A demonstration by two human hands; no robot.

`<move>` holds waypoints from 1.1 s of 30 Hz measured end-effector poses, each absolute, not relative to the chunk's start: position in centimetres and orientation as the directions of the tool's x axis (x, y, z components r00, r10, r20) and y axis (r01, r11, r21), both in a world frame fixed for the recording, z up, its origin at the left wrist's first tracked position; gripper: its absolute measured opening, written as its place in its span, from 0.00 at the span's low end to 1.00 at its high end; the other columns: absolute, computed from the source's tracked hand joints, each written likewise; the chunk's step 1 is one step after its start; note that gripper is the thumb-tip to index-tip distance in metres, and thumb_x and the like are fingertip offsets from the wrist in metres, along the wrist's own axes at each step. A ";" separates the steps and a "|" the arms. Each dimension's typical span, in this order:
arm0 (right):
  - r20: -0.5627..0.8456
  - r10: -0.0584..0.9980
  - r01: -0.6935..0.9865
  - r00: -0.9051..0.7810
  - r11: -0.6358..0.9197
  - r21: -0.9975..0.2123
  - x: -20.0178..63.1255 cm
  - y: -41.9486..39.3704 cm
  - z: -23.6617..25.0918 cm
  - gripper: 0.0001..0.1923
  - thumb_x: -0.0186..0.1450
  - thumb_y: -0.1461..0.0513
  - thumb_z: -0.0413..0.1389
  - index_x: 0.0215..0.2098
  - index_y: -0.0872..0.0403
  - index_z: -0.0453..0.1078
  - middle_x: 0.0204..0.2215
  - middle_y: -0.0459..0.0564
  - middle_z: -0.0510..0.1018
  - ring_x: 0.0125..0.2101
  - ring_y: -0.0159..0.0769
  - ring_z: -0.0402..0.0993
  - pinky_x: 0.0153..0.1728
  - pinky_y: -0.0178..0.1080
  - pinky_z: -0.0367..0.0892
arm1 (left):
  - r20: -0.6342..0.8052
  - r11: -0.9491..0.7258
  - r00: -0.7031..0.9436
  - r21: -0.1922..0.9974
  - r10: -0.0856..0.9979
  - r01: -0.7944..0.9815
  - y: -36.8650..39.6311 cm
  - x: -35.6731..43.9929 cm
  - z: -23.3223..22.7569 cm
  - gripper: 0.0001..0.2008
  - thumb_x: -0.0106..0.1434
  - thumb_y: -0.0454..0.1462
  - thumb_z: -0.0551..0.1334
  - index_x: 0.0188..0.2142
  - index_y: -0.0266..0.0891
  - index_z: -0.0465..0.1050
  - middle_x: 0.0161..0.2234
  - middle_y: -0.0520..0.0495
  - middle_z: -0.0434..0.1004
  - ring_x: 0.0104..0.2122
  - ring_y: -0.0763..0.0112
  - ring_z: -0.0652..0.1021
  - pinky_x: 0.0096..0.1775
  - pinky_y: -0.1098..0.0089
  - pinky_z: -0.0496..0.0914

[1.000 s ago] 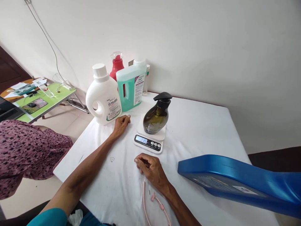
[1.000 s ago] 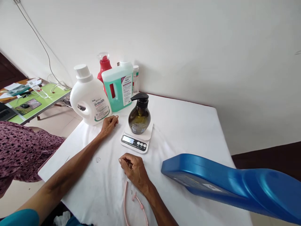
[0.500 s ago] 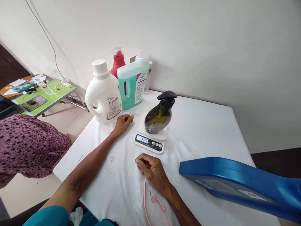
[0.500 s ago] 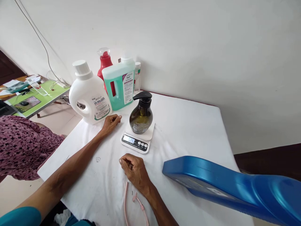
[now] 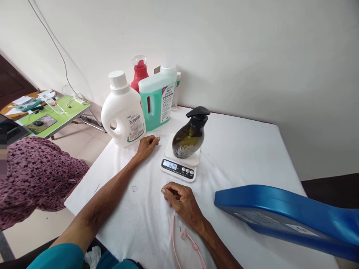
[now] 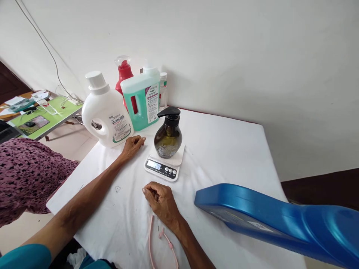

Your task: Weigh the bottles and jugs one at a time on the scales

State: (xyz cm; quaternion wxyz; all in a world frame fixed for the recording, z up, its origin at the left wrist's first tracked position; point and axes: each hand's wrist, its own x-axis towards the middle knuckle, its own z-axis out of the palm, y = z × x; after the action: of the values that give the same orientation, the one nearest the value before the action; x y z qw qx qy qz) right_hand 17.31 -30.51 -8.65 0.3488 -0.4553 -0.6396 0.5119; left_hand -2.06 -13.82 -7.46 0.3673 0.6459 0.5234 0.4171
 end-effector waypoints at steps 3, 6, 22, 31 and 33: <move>-0.021 0.940 0.229 -0.341 0.062 -0.971 17.3 -30.5 -8.6 0.18 0.74 0.50 0.54 0.32 0.52 0.73 0.24 0.44 0.73 0.23 0.32 0.68 0.25 0.35 0.62 | 0.160 -0.188 0.105 0.909 0.981 0.373 -13.8 -2.1 -7.5 0.24 0.69 0.53 0.59 0.24 0.39 0.67 0.20 0.54 0.62 0.24 0.73 0.61 0.30 0.67 0.56; -0.015 0.940 0.238 -0.340 0.071 -0.969 17.3 -30.5 -8.5 0.18 0.74 0.51 0.53 0.31 0.52 0.73 0.23 0.44 0.73 0.23 0.32 0.68 0.25 0.35 0.62 | 0.158 -0.187 0.106 0.905 0.982 0.382 -13.8 -2.0 -7.5 0.24 0.69 0.53 0.59 0.24 0.39 0.67 0.21 0.54 0.62 0.24 0.73 0.62 0.31 0.67 0.56; 0.015 0.941 0.270 -0.339 0.113 -0.956 17.3 -30.6 -8.2 0.18 0.75 0.52 0.53 0.32 0.52 0.74 0.23 0.44 0.73 0.23 0.32 0.67 0.26 0.36 0.61 | 0.140 -0.174 0.115 0.908 0.983 0.381 -13.8 -2.0 -7.4 0.24 0.69 0.53 0.59 0.24 0.40 0.66 0.22 0.55 0.58 0.25 0.73 0.59 0.31 0.67 0.54; -0.008 0.940 0.274 -0.342 0.092 -0.957 17.4 -30.5 -8.5 0.18 0.74 0.51 0.53 0.31 0.52 0.73 0.23 0.44 0.71 0.22 0.32 0.66 0.25 0.36 0.60 | 0.145 -0.164 0.087 0.944 0.986 0.286 -14.5 -1.9 -6.5 0.25 0.69 0.57 0.60 0.29 0.39 0.68 0.23 0.54 0.64 0.25 0.72 0.64 0.31 0.67 0.60; -0.028 0.936 0.268 -0.352 0.072 -0.961 17.5 -30.5 -8.7 0.19 0.74 0.51 0.52 0.31 0.52 0.72 0.22 0.44 0.70 0.22 0.32 0.66 0.25 0.36 0.60 | 0.222 -0.235 0.082 0.946 0.972 0.224 -15.3 -1.4 -4.7 0.25 0.67 0.59 0.62 0.37 0.39 0.72 0.31 0.49 0.73 0.31 0.69 0.72 0.35 0.67 0.66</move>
State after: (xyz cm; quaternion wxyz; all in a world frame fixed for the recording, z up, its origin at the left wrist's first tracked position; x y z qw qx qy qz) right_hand 17.46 -30.45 -8.68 0.3333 -0.4617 -0.6518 0.5010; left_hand -1.37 -15.27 -4.73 0.3906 0.6234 0.4795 0.4784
